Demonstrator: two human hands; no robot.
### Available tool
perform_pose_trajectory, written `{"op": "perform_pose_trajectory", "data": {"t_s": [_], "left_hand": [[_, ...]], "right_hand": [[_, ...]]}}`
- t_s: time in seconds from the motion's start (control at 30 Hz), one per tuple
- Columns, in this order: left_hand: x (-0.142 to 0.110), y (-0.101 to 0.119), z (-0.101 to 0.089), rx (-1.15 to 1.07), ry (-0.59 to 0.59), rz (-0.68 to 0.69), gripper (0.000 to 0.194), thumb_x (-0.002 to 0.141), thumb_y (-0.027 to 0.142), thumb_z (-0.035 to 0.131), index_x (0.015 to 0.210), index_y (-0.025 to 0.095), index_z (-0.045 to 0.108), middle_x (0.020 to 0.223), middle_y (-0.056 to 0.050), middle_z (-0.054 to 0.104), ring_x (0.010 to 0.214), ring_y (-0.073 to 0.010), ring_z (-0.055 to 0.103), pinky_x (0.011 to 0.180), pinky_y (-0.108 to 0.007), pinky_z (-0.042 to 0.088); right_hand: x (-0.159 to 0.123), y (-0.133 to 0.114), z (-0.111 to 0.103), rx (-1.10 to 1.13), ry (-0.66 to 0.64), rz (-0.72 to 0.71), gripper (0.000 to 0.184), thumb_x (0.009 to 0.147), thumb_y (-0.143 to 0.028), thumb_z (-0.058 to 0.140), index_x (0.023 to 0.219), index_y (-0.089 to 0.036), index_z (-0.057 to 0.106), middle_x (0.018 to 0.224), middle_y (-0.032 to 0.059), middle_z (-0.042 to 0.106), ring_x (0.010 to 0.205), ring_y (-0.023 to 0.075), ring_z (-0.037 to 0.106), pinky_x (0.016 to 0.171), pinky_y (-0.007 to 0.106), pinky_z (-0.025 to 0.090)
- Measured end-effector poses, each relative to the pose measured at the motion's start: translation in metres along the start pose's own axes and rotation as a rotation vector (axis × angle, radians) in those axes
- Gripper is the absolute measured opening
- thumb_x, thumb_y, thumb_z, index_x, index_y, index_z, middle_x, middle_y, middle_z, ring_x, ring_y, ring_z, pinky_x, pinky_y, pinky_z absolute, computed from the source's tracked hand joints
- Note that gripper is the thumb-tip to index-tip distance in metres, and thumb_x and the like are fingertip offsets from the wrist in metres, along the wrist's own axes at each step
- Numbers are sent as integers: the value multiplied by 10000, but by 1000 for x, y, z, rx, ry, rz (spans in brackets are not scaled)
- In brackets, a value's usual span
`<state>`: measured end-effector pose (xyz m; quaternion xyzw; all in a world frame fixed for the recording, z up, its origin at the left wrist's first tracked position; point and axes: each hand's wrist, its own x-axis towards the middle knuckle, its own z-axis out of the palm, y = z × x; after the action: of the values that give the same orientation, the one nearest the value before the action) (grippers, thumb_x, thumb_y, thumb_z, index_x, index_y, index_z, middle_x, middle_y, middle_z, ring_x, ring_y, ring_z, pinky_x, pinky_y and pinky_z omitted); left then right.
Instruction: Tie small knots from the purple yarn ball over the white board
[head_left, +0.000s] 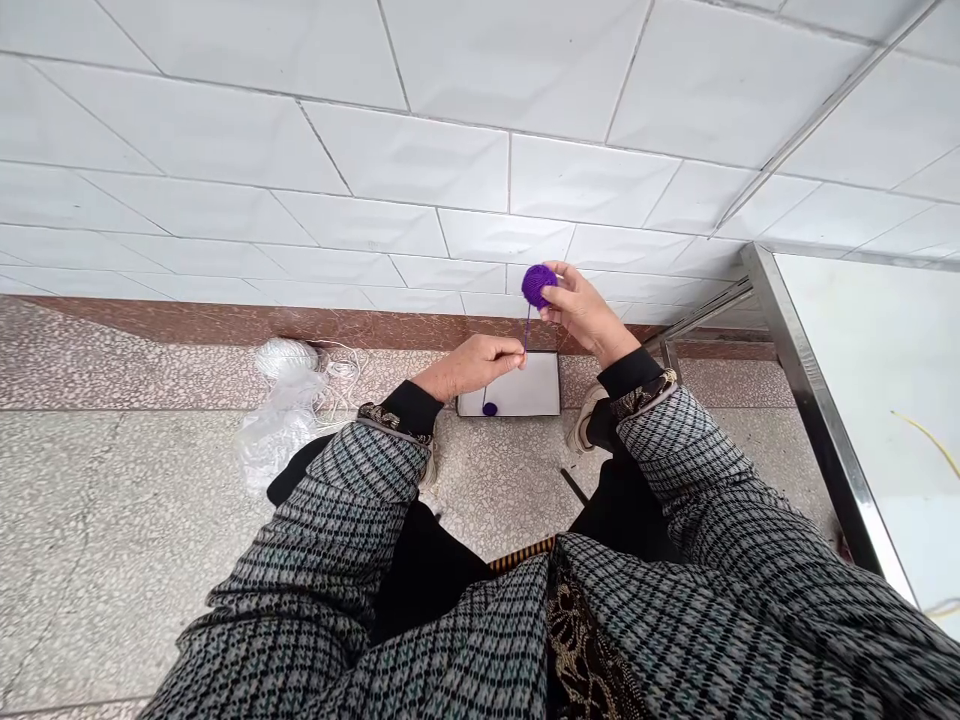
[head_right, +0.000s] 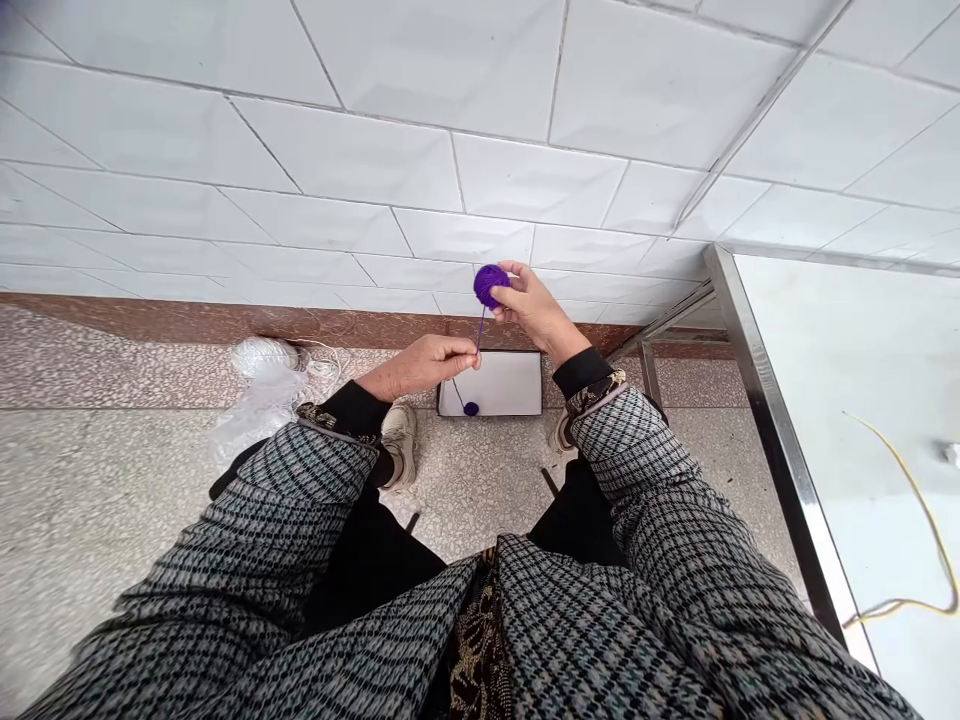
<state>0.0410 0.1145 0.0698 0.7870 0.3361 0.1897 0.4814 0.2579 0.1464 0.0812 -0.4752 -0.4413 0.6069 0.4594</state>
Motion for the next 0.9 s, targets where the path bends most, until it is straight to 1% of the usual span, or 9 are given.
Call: {"op": "perform_pose_trajectory", "data": {"t_s": [0.1,0.17,0.3,0.4,0.5,0.6,0.7,0.8,0.9], "left_hand": [[-1,1,-1,13,4,41,255,917,357,570,778,192,706,719,-4,659,706,-160,563,752,-286,446],[-1,-1,-5,17,91,36,249,901,367,579,770,189,693,767,-21,685,748,-172,585,761,-292,446],[1,-9,-14,26,277,-75,241,882,369,565,720,196,603,714,-5,602,718,-168,527,723,-290,399],[2,-11,-15,5,333,-159,244,902,370,531,734,202,585,654,22,510,655,-154,453,690,-290,361],[1,-6,-12,-37,157,-109,233,901,367,535,781,195,636,672,24,531,635,-143,434,685,-288,360],[-1,2,-8,-63,-56,-20,247,894,386,570,798,189,684,675,22,539,624,-135,433,676,-283,361],[-4,6,-10,-121,-113,17,280,900,423,591,813,181,702,668,22,531,606,-126,429,650,-273,359],[-5,2,-14,-168,-36,-15,257,889,405,601,810,174,680,656,24,523,599,-118,436,628,-258,354],[-3,-7,-19,-164,97,-80,229,882,378,595,789,174,643,619,37,481,590,-116,423,621,-249,344]], "right_hand": [[-1,5,2,-391,-32,-28,353,706,-144,774,1009,-209,605,945,-11,664,771,136,560,693,265,468],[-4,7,2,-626,-234,40,313,673,-100,787,938,-194,650,890,0,683,807,159,570,717,278,462],[-11,1,-2,-454,-665,208,344,690,-151,821,1003,-190,686,856,1,690,696,132,561,614,258,454],[-12,-9,-7,35,-511,103,469,742,-309,875,1134,-206,640,932,2,690,685,104,570,579,228,471],[-7,-13,-10,315,-210,-23,545,806,-381,903,1213,-255,564,938,-18,659,746,101,610,612,201,497],[-1,-6,-6,164,-37,26,457,850,-287,855,1187,-247,549,917,-20,634,713,98,596,607,211,486],[-1,3,1,-277,-23,101,353,805,-139,790,1094,-202,596,943,5,653,713,116,569,617,245,467],[-7,4,4,-616,-318,195,346,741,-56,767,1040,-174,640,934,15,679,763,134,570,645,250,459],[-11,-1,-2,-511,-704,256,389,731,-55,749,1086,-173,644,917,-9,667,726,107,542,613,223,453]]}}
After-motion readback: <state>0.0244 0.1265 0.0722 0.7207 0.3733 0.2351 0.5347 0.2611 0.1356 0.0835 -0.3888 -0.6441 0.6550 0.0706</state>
